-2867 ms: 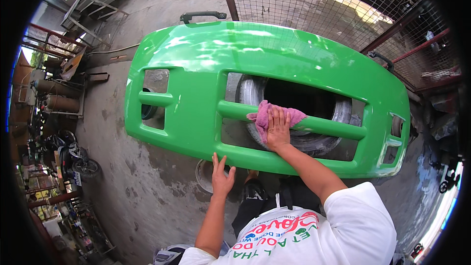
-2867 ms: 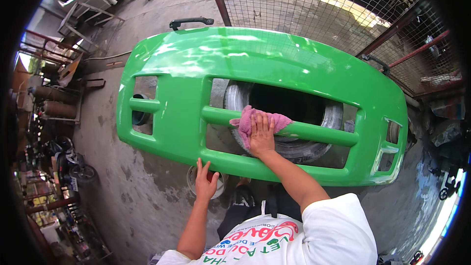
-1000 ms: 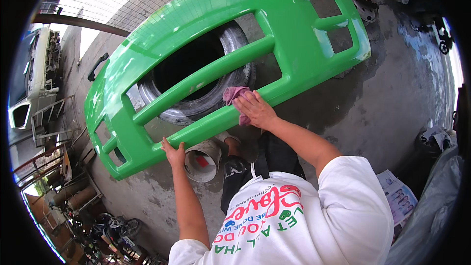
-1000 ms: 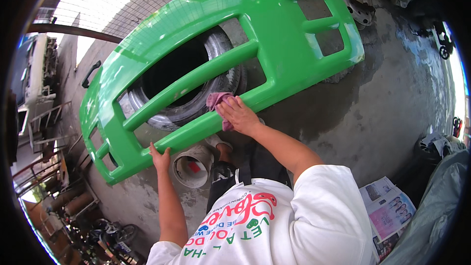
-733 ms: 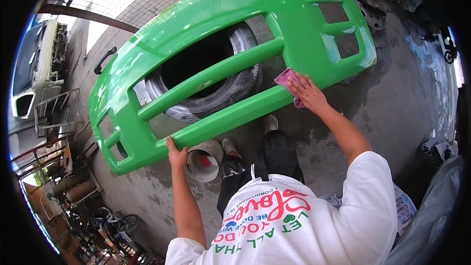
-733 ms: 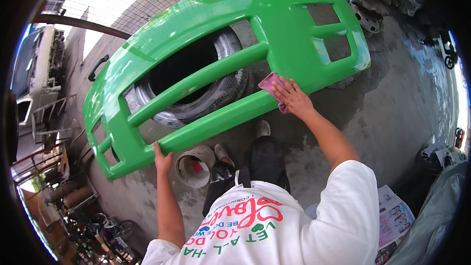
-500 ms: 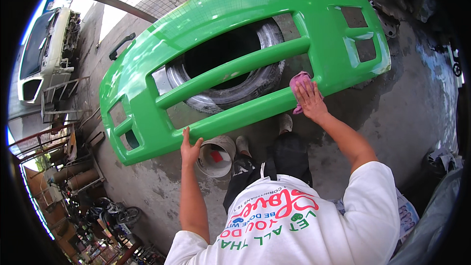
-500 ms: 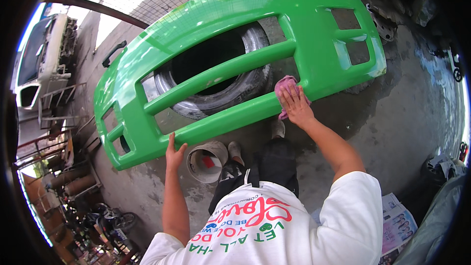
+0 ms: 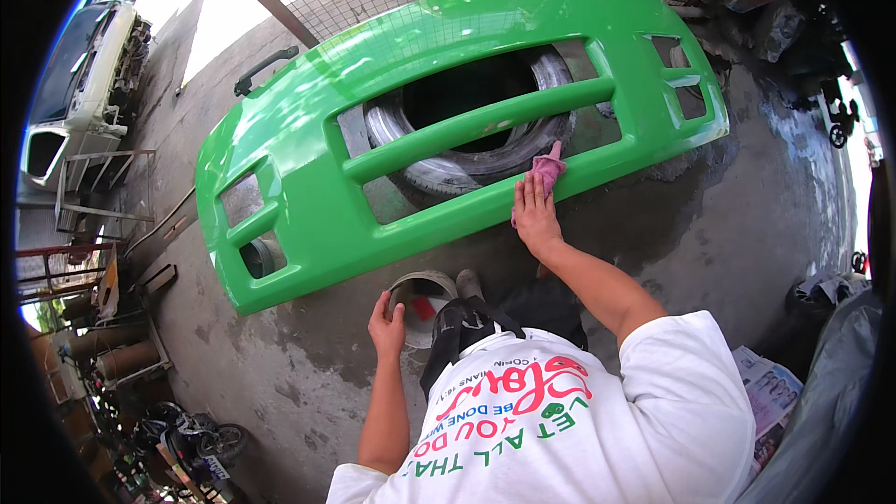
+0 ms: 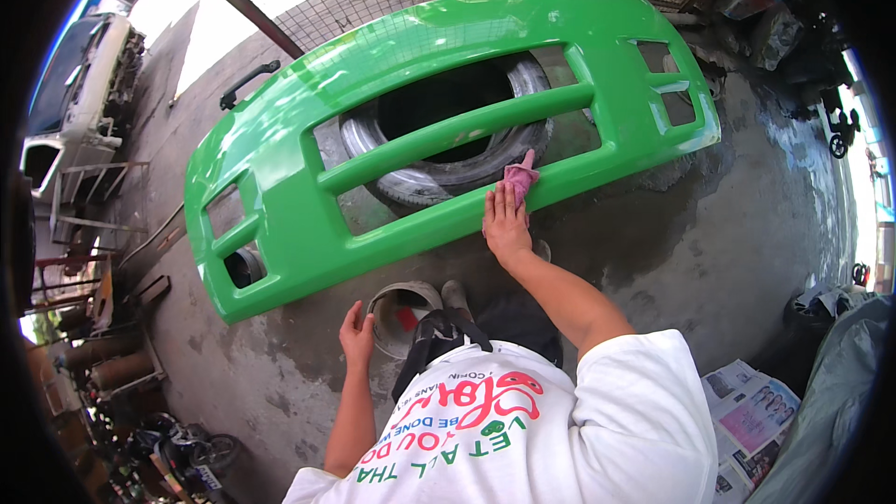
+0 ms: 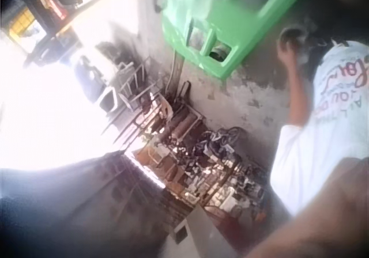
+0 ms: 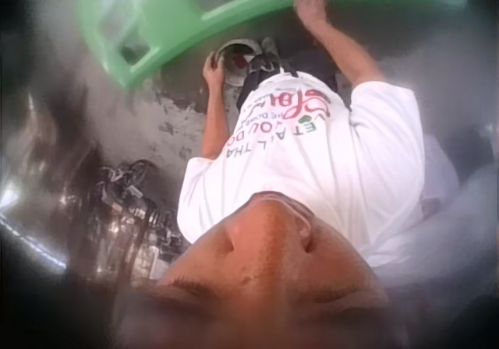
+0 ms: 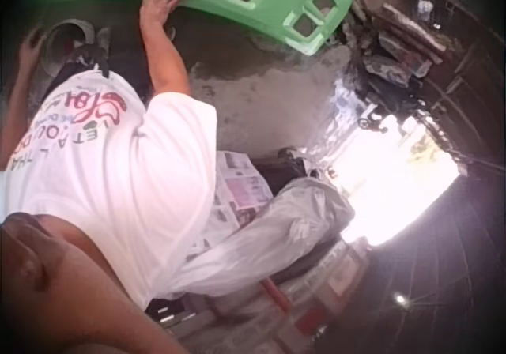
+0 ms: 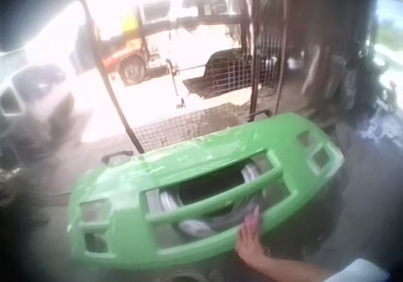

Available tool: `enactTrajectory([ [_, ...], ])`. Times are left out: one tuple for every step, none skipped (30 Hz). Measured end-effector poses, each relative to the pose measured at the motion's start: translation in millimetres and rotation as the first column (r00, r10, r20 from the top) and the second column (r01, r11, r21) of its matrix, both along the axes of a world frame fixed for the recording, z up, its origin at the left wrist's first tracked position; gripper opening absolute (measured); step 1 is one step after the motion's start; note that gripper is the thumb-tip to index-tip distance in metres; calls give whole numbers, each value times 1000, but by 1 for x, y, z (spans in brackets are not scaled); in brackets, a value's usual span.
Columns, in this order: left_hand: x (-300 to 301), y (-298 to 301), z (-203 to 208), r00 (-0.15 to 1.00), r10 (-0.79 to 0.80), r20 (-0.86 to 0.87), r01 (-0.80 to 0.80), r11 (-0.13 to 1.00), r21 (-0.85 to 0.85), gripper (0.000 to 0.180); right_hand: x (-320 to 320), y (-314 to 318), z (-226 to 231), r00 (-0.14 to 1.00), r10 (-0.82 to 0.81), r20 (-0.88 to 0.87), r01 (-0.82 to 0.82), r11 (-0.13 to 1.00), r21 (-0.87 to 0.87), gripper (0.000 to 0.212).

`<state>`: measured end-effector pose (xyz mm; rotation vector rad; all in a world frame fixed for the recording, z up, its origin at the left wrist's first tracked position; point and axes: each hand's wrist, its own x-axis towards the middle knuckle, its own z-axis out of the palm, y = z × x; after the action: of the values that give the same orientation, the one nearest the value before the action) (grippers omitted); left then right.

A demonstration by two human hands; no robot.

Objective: The person scrubs a green car bumper with a red sponge and water, then wipes it dry with a pink cloth. The bumper is propped on a tire in a workshop area.

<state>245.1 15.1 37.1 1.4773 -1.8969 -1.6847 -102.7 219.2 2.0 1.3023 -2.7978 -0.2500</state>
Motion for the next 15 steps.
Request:
enactTrajectory([
  [-3, 3, 6, 999, -34, -6, 34, 999, 38, 52, 2, 1, 0, 996, -28, 88, 31, 999, -38, 53],
  [-8, 9, 12, 998, -69, -13, 70, 995, 77, 52, 1, 5, 1, 983, -53, 175, 67, 995, -73, 50],
  [-16, 14, 5, 987, -129, -97, 136, 989, 63, 56, -12, 9, 2, 994, 71, -88, -80, 992, -100, 36],
  [-20, 17, 16, 970, -229, -81, 231, 973, 22, 61, -7, -3, 21, 994, 1, 105, 13, 990, -141, 33],
  [-28, 24, 27, 944, -326, -62, 325, 946, -18, 66, -2, -14, 40, 953, -61, 295, 112, 981, -161, 30],
  [-46, 29, 47, 906, -422, -45, 418, 906, -65, 71, -3, -24, 64, 877, -113, 467, 213, 963, -167, 27],
  [-71, 38, 64, 842, -534, -78, 516, 839, -171, 83, -7, -15, 71, 892, -115, 437, 222, 954, -202, 20],
  [-91, 47, 77, 771, -631, -86, 590, 759, -277, 95, -9, -4, 78, 903, -106, 417, 235, 933, -272, 20],
  [-109, 56, 84, 736, -673, -75, 613, 709, -349, 107, -13, 9, 84, 912, -94, 400, 243, 908, -341, 20],
  [-130, 67, 89, 697, -714, -65, 630, 654, -418, 119, -19, 25, 90, 922, -86, 379, 248, 880, -405, 20],
  [-145, 74, 91, 676, -736, -48, 633, 612, -473, 123, -23, 36, 101, 906, -121, 407, 307, 848, -433, 24],
  [-166, 86, 90, 646, -762, -38, 636, 566, -524, 128, -25, 47, 106, 918, -99, 383, 301, 803, -515, 26],
  [-184, 95, 91, 624, -781, -19, 634, 520, -572, 133, -22, 56, 109, 930, -68, 362, 287, 750, -596, 28],
  [-200, 103, 93, 632, -775, -15, 629, 524, -575, 135, -24, 62, 112, 940, -34, 339, 267, 691, -672, 31],
  [-214, 112, 91, 634, -773, -5, 634, 523, -570, 137, -19, 55, 125, 941, 86, 327, 226, 559, -798, 35],
])
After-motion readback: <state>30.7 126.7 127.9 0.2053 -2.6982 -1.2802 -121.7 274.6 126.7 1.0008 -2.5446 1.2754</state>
